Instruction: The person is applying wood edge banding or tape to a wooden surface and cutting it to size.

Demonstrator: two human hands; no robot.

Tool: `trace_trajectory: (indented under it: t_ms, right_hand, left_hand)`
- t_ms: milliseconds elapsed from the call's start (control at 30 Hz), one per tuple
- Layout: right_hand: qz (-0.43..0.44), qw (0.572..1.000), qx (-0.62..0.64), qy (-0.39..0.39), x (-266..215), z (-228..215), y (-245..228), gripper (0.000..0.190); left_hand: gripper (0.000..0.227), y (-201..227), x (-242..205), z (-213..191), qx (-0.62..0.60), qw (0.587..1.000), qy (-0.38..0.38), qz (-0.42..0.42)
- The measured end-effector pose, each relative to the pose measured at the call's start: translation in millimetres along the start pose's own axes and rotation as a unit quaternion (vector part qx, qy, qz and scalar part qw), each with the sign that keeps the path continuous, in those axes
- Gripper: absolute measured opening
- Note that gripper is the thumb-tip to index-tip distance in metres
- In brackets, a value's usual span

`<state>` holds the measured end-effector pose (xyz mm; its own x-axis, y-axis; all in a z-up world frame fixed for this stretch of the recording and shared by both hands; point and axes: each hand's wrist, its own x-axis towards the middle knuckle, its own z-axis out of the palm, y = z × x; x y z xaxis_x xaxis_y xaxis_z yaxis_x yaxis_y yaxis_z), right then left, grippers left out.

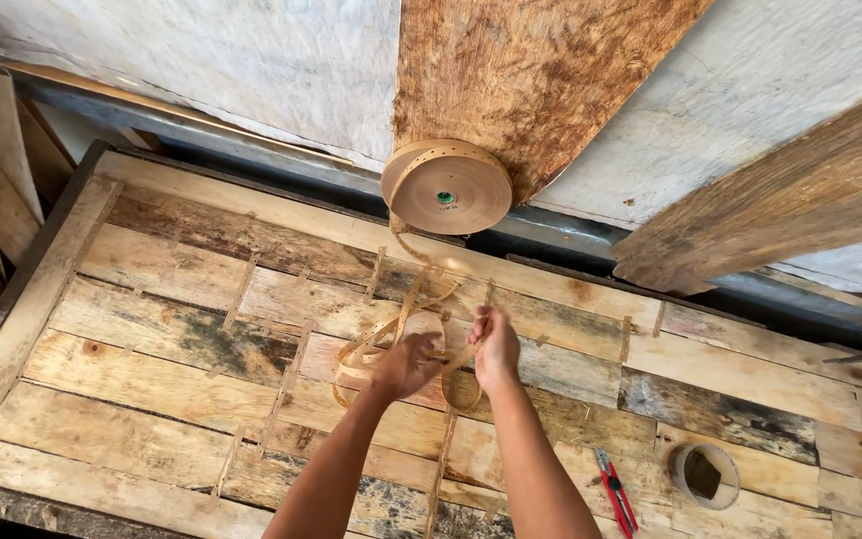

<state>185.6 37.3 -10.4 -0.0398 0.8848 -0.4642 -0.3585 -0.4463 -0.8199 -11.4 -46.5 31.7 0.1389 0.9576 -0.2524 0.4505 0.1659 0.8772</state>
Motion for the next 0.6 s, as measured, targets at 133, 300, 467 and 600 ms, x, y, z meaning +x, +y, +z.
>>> trace_trajectory:
  t_ms: [133,300,467,600]
  right_hand:
    - [0.05,0.985,-0.149,-0.073,-44.9,25.8,-17.6,0.039]
    - [0.097,0.891,-0.412,-0.166,-55.1,34.7,-17.2,0.032]
    - [0.062,0.87,-0.482,-0.088,-53.5,34.2,-22.1,0.032]
    - [0.082,0.909,-0.405,-0.049,-62.8,55.1,-47.8,0.032]
  left_hand:
    - [0.054,-10.1,25.8,3.1,-0.171,0.98,0.013,-0.104]
    - [0.051,14.3,32.4,-2.7,-0.225,0.964,-0.053,-0.129]
    - [0.04,-2.8,36.7,8.2,-0.141,0.981,0.01,-0.135]
    - [0.035,-13.1,29.3,15.5,-0.124,0.99,-0.023,-0.067]
